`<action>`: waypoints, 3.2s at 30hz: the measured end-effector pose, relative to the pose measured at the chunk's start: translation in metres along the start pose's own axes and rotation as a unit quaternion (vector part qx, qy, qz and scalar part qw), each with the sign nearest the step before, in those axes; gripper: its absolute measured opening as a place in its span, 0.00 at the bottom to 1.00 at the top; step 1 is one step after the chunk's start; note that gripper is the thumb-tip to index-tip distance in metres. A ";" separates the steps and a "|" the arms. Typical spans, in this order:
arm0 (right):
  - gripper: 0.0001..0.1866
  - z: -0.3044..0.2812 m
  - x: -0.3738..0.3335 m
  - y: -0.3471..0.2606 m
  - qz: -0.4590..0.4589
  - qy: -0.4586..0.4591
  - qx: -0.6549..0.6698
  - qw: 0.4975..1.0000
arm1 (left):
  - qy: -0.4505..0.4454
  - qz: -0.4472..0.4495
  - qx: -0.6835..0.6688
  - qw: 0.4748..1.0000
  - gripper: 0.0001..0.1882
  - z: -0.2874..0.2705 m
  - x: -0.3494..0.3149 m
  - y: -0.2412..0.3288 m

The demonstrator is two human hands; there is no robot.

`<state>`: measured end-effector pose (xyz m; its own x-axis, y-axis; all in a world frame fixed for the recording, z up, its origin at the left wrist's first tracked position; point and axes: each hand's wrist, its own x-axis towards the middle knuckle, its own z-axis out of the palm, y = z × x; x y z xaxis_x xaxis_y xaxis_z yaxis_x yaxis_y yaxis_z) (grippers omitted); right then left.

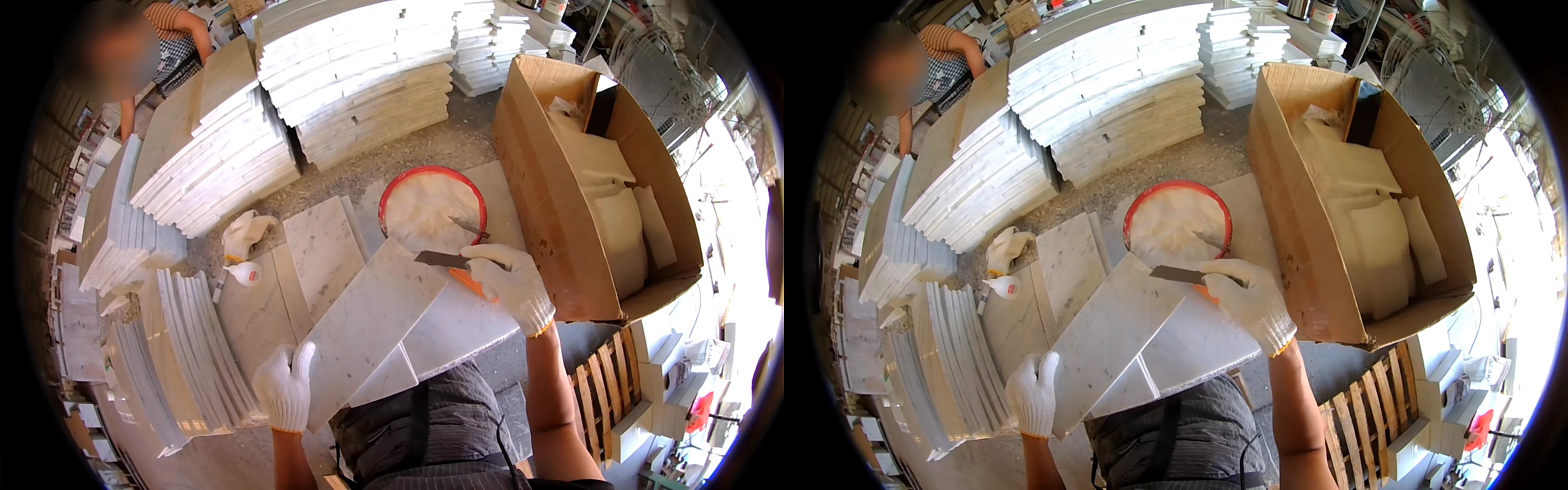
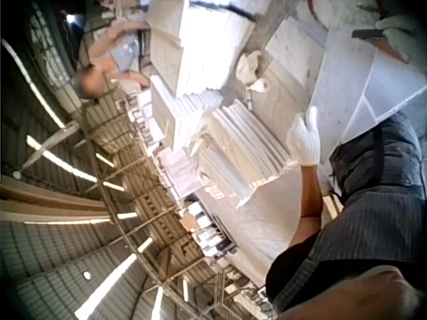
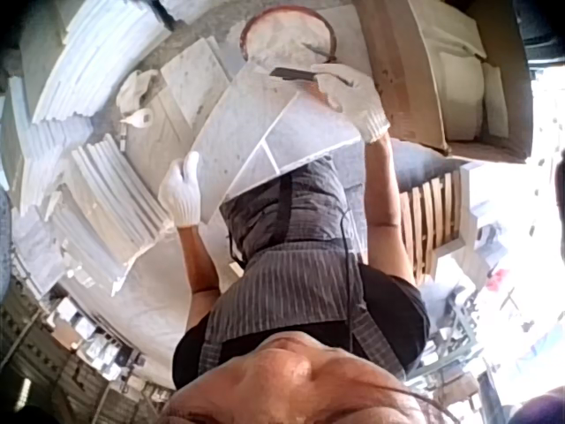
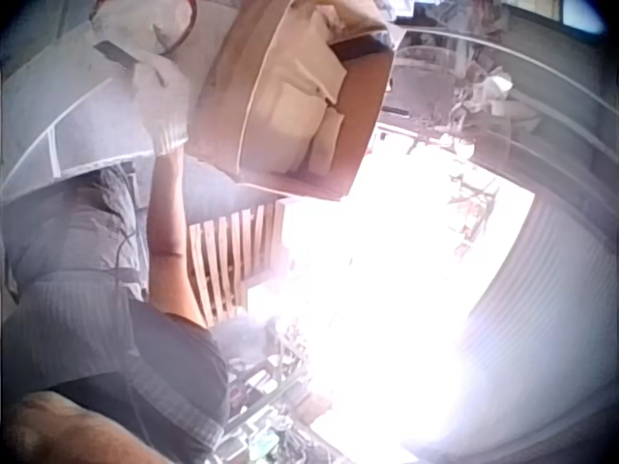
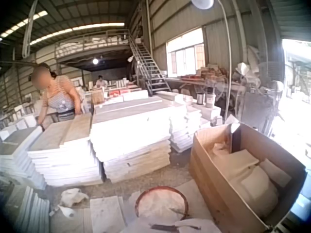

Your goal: The person applies a white paste from a red bucket onto rectangular white panels using a small spatula. They spread the paste evenly across the panel surface, then place the treated panel into a cardboard box. The process is repeated for multiple panels in a warehouse setting.

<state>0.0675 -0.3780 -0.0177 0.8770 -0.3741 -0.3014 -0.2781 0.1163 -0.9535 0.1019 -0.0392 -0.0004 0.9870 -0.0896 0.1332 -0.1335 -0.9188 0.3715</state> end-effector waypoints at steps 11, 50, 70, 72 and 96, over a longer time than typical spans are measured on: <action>0.14 0.009 0.015 0.013 -0.286 0.173 -0.318 0.887 | -0.044 -0.012 0.007 0.999 0.20 0.001 -0.001 -0.008; 0.22 0.300 0.086 -0.054 -0.275 -0.342 -0.292 0.849 | 0.078 0.083 0.009 0.993 0.25 0.032 -0.008 -0.041; 0.26 -0.014 -0.066 -0.017 -0.128 -0.088 -0.124 0.980 | -0.051 -0.008 -0.032 0.998 0.24 -0.005 -0.013 -0.029; 0.24 -0.011 -0.057 -0.016 -0.146 -0.084 -0.144 0.975 | -0.049 -0.002 -0.019 0.999 0.24 -0.005 -0.016 -0.032; 0.20 0.008 0.002 -0.014 -0.134 -0.151 -0.167 0.965 | -0.038 -0.021 -0.027 0.999 0.23 -0.005 -0.017 -0.026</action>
<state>0.0765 -0.3728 -0.0048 0.9951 -0.0582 -0.0795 -0.0923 -0.2692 -0.9586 0.0880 -0.0124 -0.0079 0.9955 -0.0825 0.0473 -0.0948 -0.9003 0.4249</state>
